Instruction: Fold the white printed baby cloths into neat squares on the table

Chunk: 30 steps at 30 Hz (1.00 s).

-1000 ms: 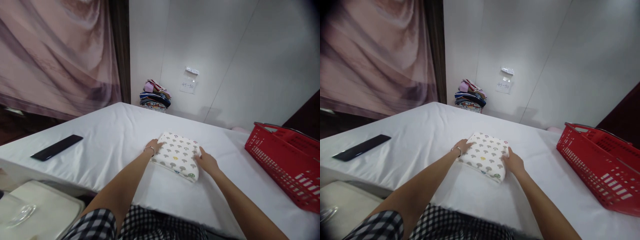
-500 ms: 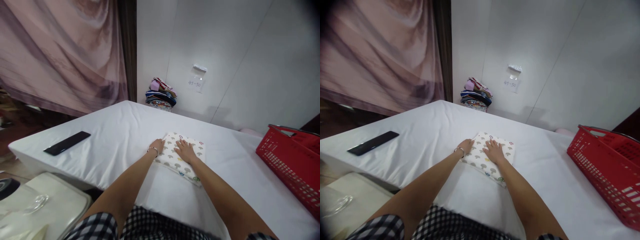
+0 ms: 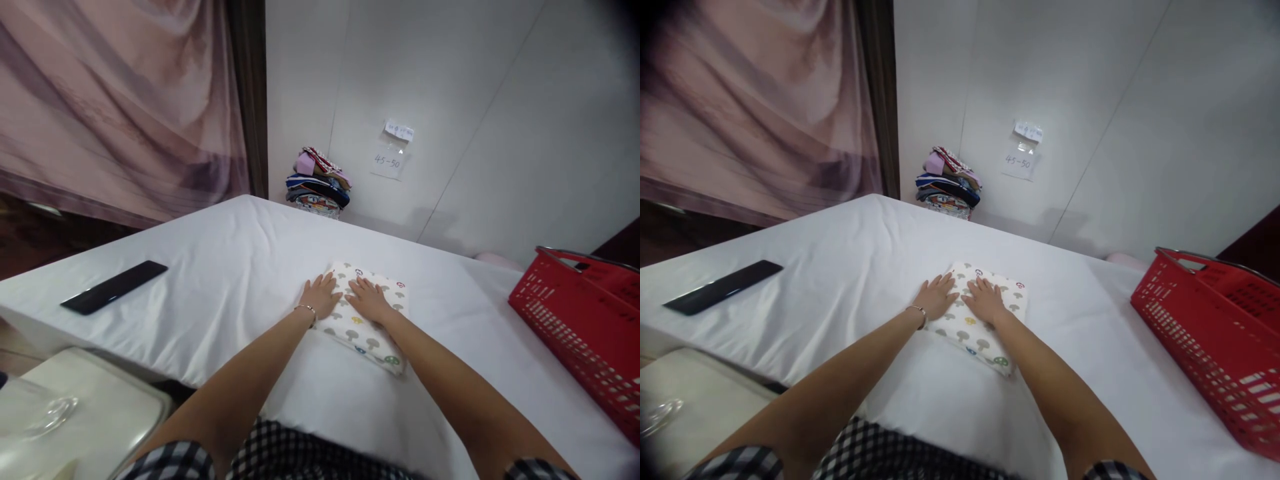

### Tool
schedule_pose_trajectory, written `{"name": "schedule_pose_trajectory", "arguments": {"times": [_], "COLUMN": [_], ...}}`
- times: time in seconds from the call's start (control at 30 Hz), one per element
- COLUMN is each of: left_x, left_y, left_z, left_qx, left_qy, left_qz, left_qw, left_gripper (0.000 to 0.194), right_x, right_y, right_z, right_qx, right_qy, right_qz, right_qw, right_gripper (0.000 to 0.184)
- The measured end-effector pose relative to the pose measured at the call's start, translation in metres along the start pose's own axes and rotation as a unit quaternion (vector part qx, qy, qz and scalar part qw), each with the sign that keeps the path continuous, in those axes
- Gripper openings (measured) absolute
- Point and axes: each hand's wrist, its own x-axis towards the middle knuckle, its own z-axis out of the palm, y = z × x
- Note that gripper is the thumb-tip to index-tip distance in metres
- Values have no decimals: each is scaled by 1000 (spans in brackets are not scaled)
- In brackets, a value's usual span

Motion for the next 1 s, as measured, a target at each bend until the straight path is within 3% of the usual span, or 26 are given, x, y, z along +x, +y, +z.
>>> {"name": "schedule_pose_trajectory", "arguments": {"times": [0.13, 0.27, 0.4, 0.57, 0.73, 0.87, 1.0], "left_x": [1, 1, 1, 2, 0, -4, -6], "left_y": [-1, -1, -2, -4, -6, -5, -2], "left_z": [1, 1, 1, 3, 2, -1, -7], "left_qx": [5, 8, 10, -1, -27, -73, -90], "left_qy": [0, 6, 16, 23, 32, 75, 93], "left_qz": [6, 10, 11, 10, 20, -48, -150], "left_qw": [1000, 1000, 1000, 1000, 999, 993, 980], "left_gripper": [53, 53, 53, 53, 50, 54, 51], "right_x": [13, 22, 24, 13, -9, -18, -18], "right_y": [14, 29, 28, 31, 69, 97, 105], "right_z": [-6, 1, 4, -1, -1, 3, 8], "right_qx": [-13, -22, -17, -5, 33, 125, 160], "right_qy": [45, 28, 27, 17, 69, 89, 112], "right_qz": [30, 63, 62, 51, 123, 163, 199], "right_qw": [998, 997, 998, 999, 990, 975, 960], "right_gripper": [58, 56, 56, 57, 55, 55, 59]}}
